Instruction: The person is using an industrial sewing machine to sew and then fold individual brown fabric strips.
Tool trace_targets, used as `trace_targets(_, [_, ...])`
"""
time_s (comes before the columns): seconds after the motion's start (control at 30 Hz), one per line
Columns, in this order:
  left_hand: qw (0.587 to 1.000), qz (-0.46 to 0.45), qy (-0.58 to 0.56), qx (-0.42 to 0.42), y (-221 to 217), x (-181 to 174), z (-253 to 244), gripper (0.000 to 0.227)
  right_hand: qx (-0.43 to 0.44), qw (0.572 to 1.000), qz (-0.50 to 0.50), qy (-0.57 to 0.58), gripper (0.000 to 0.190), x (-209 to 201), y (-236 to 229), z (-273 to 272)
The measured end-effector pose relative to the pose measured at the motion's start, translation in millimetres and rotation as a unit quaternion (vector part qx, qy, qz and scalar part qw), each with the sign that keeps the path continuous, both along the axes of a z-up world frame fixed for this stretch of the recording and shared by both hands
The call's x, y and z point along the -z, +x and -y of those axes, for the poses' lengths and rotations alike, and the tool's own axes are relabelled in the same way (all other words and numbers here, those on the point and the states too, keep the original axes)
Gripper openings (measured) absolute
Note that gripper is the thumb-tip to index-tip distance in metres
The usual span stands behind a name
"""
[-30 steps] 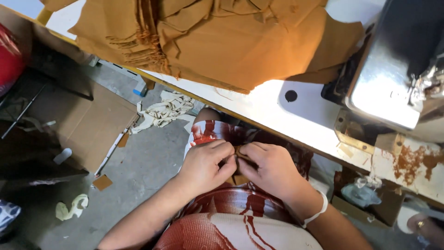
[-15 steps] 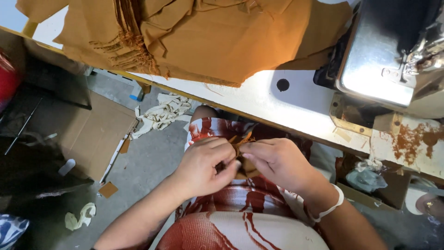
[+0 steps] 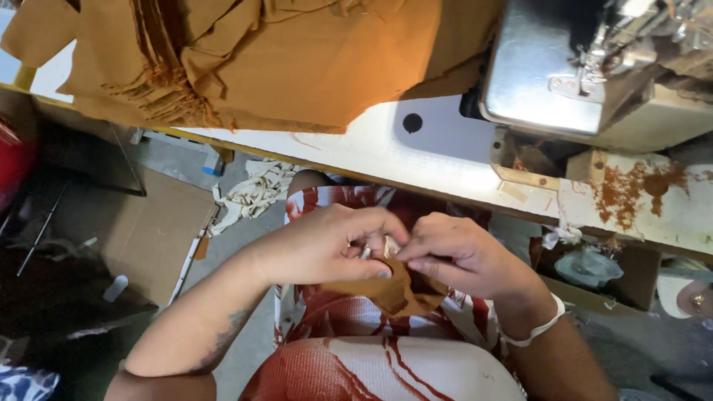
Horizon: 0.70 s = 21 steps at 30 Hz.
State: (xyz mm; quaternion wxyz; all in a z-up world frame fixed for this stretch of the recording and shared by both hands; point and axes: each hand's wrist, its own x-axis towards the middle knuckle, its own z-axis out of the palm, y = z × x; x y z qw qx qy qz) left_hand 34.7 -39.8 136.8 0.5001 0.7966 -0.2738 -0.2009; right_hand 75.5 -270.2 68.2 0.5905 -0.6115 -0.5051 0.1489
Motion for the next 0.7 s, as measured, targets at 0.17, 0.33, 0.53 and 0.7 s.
trace_targets(0.17, [0.987,0.134,0.091,-0.007,5.6,-6.5,20.3,0.013,0.084,0.996,0.032,-0.017,0.015,0.5,4.8,26.4])
trace_targets(0.33, [0.987,0.076,0.141,0.019,20.5,-12.8,42.1,0.012,0.151,0.985,0.082,-0.010,0.029,-2.9,9.0,28.4])
trace_targets(0.53, [0.988,0.000,0.150,-0.032,50.5,-34.5,33.0,0.018,0.148,0.987,-0.021,-0.054,0.009,-9.8,26.6,47.6])
trace_targets(0.7, [0.987,0.080,0.062,-0.123,78.2,-24.8,54.7,0.013,0.197,0.975,-0.091,-0.051,0.006,-7.3,35.2,59.8])
